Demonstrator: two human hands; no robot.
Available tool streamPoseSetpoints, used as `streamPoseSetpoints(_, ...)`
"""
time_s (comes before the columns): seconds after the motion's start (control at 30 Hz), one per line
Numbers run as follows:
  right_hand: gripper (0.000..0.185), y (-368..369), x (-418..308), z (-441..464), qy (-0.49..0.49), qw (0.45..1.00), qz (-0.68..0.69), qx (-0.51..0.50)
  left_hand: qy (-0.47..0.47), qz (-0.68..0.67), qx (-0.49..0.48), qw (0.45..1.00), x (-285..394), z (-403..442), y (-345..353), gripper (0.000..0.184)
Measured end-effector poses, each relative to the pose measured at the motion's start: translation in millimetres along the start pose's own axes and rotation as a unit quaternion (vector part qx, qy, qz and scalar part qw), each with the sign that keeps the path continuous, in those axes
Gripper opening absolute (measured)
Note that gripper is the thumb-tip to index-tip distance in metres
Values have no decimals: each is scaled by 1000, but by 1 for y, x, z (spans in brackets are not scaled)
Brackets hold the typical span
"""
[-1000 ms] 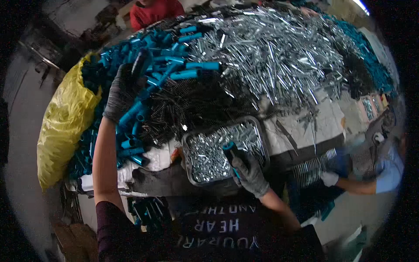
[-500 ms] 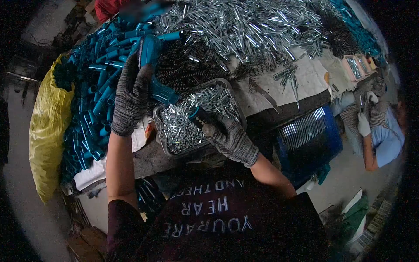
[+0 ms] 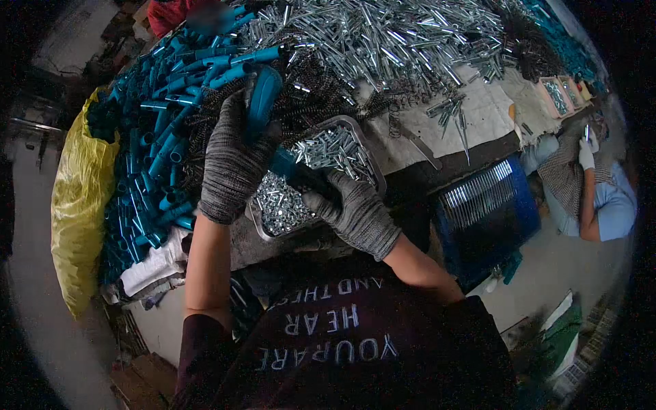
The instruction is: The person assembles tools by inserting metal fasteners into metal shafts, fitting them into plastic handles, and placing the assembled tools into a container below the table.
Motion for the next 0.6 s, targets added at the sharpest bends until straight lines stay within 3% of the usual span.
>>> streamPoseSetpoints(0.1,67,-1,-1,-4,-8,999,-39,-12,42,-10,27,999,0,-3,0,51)
streamPoseSetpoints(0.17,71,-2,-5,-2,-17,996,-87,0,14,19,30,999,1,-6,0,56)
streamPoseSetpoints(0.23,73,3,6,-2,-33,987,-157,13,-37,55,-6,998,-8,-6,2,62)
streamPoseSetpoints(0.3,72,4,3,0,34,986,-160,-32,-97,102,-39,989,-15,-5,5,70)
streamPoseSetpoints(0.37,70,6,3,2,31,983,-179,-24,-157,129,-78,976,-21,-4,6,77)
streamPoseSetpoints(0.47,66,11,7,3,52,977,-205,-33,-213,156,-54,963,-15,-7,8,61)
streamPoseSetpoints(0.57,63,9,8,6,30,987,-156,-35,-76,90,26,993,-14,-9,10,58)
streamPoseSetpoints(0.6,63,3,4,6,12,995,-92,-36,-86,50,37,994,-5,-9,4,54)
Point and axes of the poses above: each hand's wrist, its own z-axis towards the middle knuckle, its own y-axis out of the palm, x = y × z, the point moved 2 cm from there along z, towards the middle knuckle, and after that the axes turned 2 degrees about -x, right-handed, at the moved point
